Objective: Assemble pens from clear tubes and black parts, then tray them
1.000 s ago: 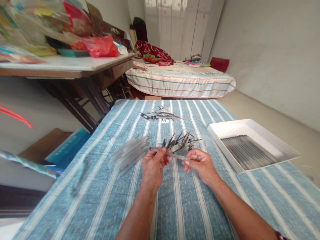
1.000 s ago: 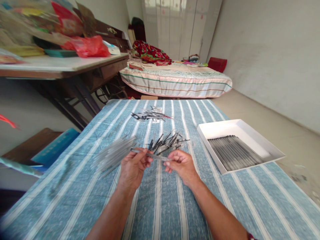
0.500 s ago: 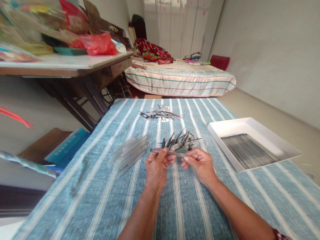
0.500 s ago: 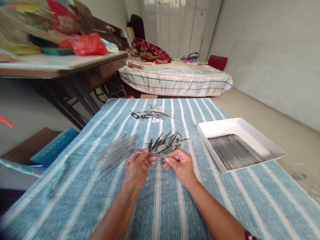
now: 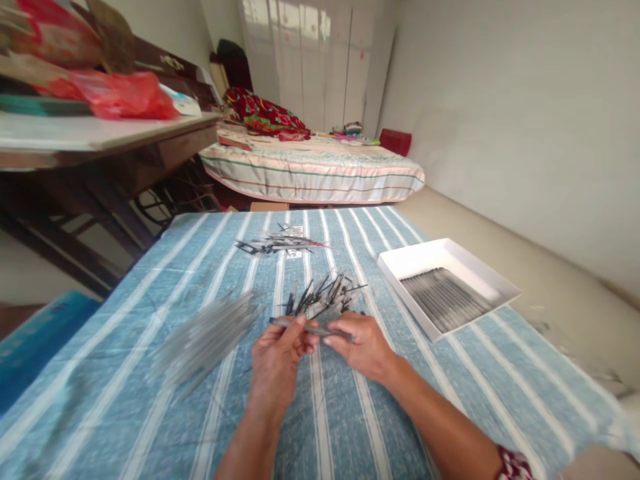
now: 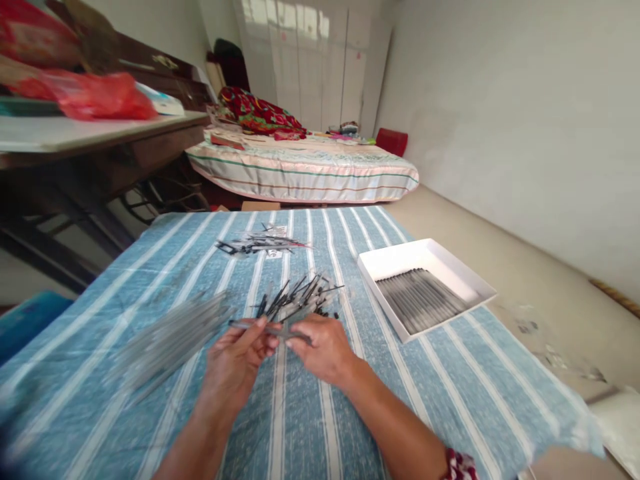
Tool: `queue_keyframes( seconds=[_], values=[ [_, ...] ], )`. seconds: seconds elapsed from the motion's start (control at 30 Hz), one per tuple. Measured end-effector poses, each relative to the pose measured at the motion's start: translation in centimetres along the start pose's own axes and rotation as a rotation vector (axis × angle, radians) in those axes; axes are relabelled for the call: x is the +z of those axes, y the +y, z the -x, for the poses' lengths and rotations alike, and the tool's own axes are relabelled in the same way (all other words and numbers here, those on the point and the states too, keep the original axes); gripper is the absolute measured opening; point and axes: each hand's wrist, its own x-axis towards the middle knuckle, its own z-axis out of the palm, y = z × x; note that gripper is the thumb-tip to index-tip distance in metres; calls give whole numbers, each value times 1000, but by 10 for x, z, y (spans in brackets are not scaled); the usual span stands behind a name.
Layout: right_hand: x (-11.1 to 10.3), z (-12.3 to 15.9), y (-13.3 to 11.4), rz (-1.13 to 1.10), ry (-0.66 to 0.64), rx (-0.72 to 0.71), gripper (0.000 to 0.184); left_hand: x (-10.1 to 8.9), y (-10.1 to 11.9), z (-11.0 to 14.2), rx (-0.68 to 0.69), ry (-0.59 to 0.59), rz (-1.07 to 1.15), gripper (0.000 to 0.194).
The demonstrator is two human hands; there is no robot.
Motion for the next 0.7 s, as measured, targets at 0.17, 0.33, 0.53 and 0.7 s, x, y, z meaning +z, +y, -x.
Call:
queue_keyframes(
  seconds=[0.17, 0.33, 0.53, 0.7],
  values=[
    [-11, -1, -11, 240, -61, -54, 12, -2, 1, 0, -3, -72, -89, 16],
    [-66, 2, 19, 369, 53, 65, 12, -9, 8, -6, 39, 13, -193, 21],
    [-173, 26, 84, 763, 218, 526, 20, -13, 18, -9, 67, 145, -245, 20],
    [-228, 52, 118, 910, 167, 776, 27, -12, 15, -10, 47, 153, -248, 22]
  ],
)
